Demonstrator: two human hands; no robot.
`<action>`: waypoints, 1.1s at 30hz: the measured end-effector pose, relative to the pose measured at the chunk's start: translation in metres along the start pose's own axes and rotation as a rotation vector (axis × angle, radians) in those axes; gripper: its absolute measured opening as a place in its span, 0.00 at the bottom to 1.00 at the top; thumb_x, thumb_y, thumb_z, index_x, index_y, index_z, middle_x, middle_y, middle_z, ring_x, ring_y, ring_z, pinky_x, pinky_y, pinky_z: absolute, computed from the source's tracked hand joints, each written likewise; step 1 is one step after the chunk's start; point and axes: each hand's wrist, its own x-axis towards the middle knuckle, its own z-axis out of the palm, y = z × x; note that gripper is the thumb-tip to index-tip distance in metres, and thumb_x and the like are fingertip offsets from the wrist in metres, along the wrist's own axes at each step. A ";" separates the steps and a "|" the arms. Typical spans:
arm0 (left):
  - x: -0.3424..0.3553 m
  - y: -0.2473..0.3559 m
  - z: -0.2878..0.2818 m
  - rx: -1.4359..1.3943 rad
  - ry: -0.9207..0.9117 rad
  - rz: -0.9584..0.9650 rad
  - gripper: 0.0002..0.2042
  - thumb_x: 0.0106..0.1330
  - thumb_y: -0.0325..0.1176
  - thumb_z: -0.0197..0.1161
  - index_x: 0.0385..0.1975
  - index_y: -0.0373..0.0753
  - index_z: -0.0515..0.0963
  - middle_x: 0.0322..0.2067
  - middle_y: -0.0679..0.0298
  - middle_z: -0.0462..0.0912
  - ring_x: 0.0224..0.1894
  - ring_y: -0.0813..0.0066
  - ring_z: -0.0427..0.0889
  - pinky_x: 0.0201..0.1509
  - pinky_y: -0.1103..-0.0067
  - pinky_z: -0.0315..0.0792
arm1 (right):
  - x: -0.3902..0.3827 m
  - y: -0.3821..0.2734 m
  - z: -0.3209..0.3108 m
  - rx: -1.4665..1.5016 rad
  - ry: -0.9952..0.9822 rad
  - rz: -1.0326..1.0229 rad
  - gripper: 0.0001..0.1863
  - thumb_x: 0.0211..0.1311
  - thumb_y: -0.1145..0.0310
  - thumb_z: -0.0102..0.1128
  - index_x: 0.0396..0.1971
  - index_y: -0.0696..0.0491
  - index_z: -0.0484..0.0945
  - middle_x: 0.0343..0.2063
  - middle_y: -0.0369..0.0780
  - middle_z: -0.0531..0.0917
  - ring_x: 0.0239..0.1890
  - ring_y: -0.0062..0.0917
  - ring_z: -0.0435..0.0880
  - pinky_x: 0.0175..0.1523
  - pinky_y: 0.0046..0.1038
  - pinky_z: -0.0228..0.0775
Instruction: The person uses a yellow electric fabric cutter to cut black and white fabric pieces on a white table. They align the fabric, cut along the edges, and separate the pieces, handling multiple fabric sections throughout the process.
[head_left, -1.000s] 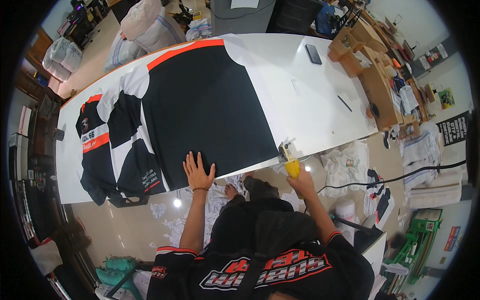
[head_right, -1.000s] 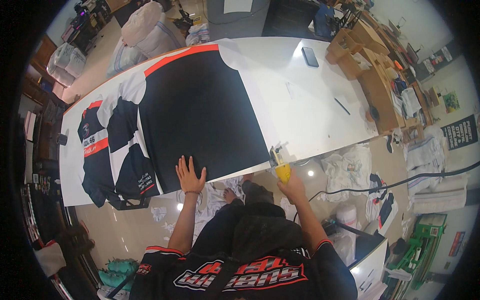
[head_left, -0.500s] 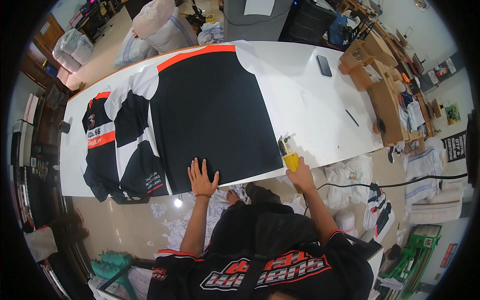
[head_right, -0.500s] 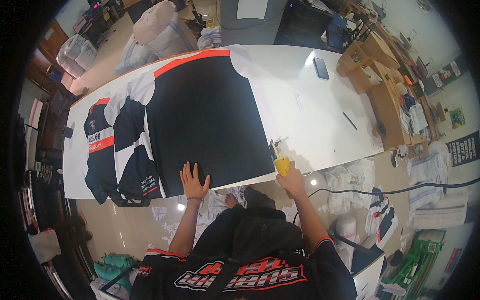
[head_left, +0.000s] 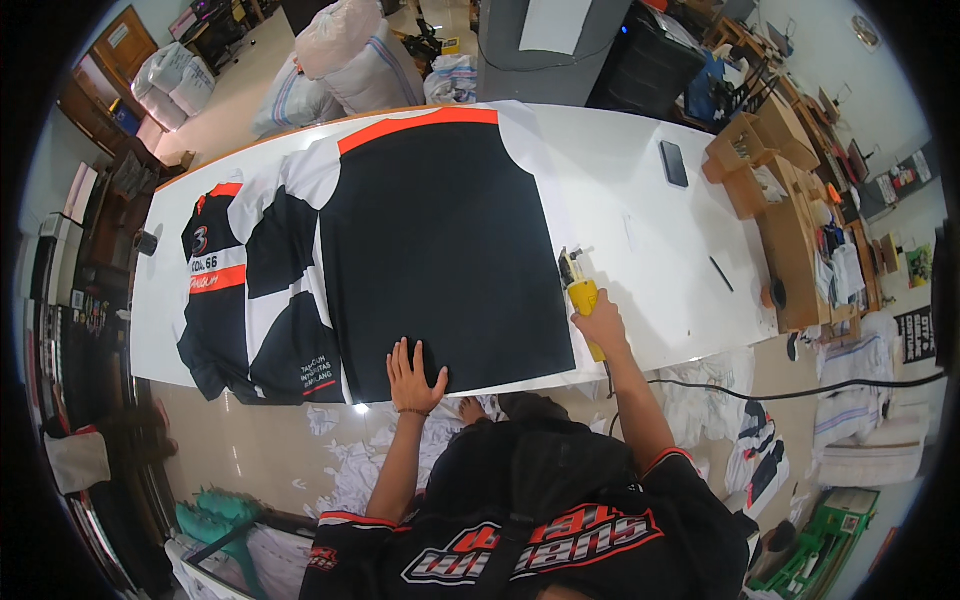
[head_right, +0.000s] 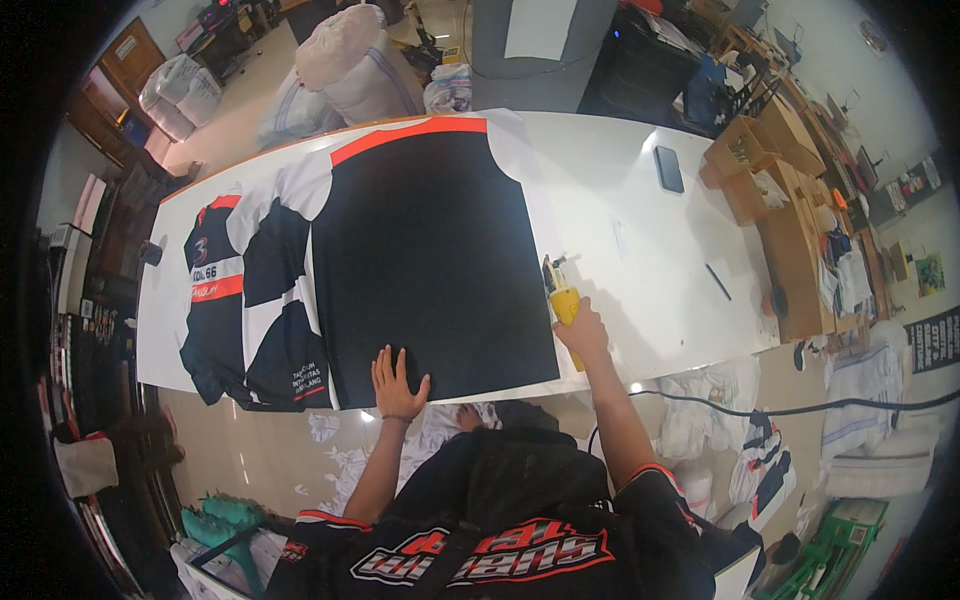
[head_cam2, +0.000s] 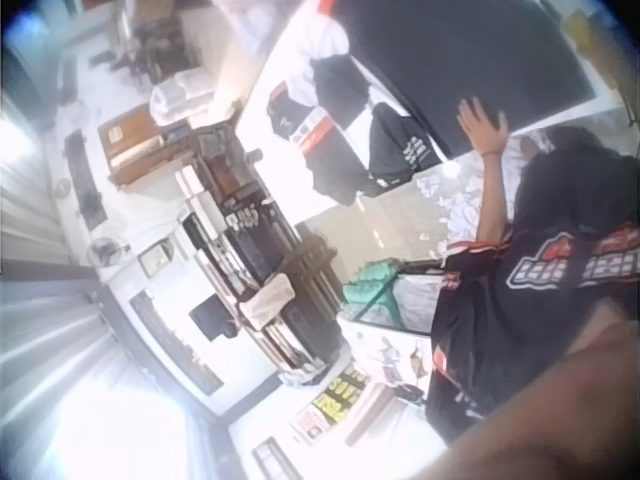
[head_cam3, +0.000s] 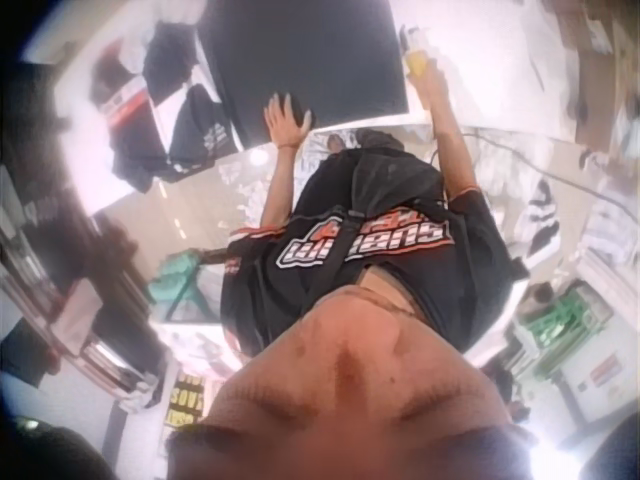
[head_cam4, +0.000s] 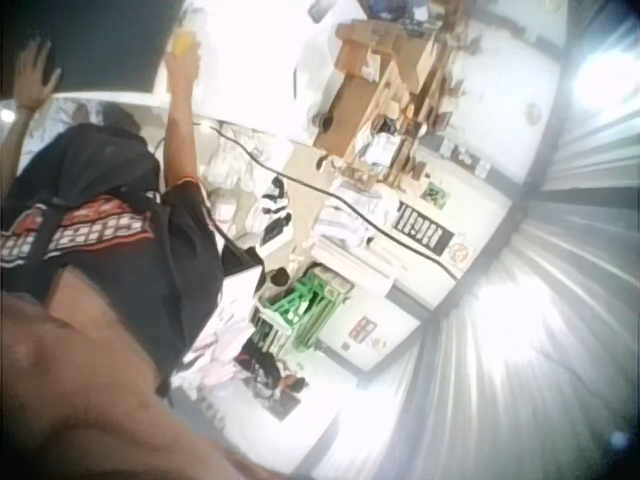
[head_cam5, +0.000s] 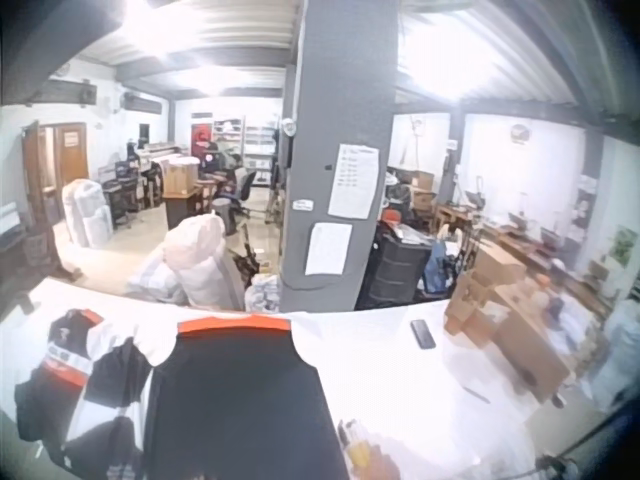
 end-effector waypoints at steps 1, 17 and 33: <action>0.001 0.000 -0.001 0.001 -0.001 -0.003 0.36 0.61 0.52 0.64 0.67 0.37 0.68 0.70 0.44 0.63 0.73 0.46 0.60 0.77 0.53 0.50 | 0.008 -0.004 -0.002 -0.002 -0.003 -0.006 0.37 0.49 0.53 0.71 0.54 0.57 0.66 0.44 0.59 0.83 0.49 0.55 0.84 0.54 0.48 0.77; 0.001 0.000 -0.004 -0.008 -0.022 -0.036 0.37 0.60 0.52 0.65 0.67 0.38 0.68 0.69 0.44 0.63 0.73 0.45 0.60 0.76 0.53 0.52 | 0.113 -0.059 -0.012 -0.021 0.024 -0.062 0.35 0.49 0.54 0.70 0.54 0.55 0.67 0.45 0.53 0.84 0.50 0.50 0.85 0.53 0.47 0.78; 0.005 0.002 -0.005 -0.003 -0.030 -0.065 0.37 0.59 0.53 0.65 0.66 0.38 0.69 0.67 0.45 0.66 0.71 0.46 0.62 0.76 0.53 0.53 | 0.199 -0.118 -0.030 -0.020 0.038 -0.110 0.36 0.47 0.54 0.70 0.55 0.56 0.68 0.48 0.53 0.83 0.52 0.49 0.84 0.56 0.46 0.78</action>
